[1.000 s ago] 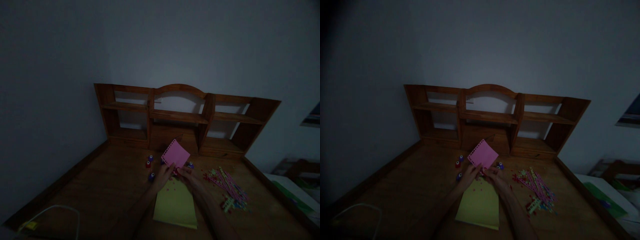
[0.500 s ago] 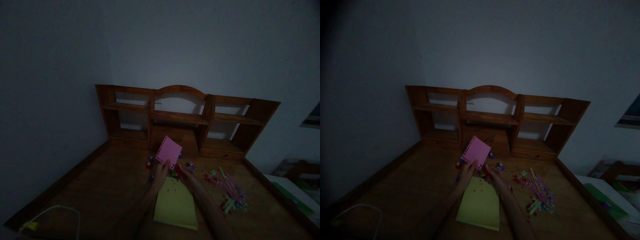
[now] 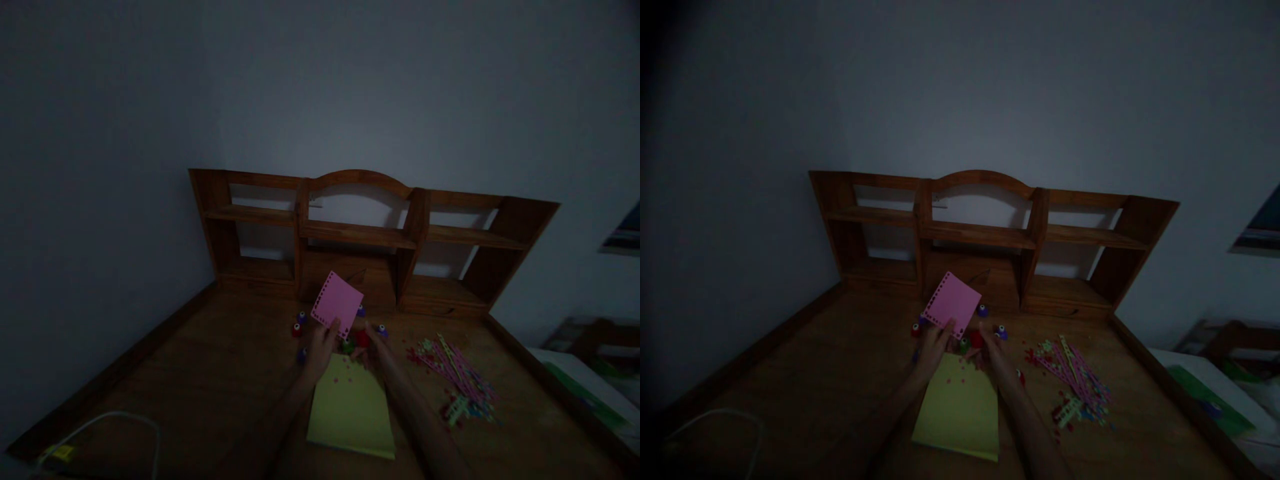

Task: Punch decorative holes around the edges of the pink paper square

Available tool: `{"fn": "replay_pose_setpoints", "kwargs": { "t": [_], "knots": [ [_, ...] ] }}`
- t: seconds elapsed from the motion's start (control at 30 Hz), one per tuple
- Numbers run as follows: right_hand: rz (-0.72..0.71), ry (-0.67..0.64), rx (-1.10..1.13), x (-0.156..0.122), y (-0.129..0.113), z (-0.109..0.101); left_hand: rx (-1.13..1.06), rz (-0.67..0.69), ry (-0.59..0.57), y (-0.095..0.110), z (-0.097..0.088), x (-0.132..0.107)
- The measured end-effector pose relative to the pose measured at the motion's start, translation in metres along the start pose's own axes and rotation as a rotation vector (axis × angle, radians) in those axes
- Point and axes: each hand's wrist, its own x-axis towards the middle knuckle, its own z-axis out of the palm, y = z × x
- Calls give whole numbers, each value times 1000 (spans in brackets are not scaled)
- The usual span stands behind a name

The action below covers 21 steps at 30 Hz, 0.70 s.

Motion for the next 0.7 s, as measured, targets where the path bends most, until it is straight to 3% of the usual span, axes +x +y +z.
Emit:
{"fn": "replay_pose_setpoints", "kwargs": {
  "t": [0.23,0.7],
  "knots": [
    [15,12,-75,-6,-8,3,4,-2,-7,0,0,0],
    [18,70,-181,2,8,-4,23,-15,-18,-8,0,1]
  ]
}}
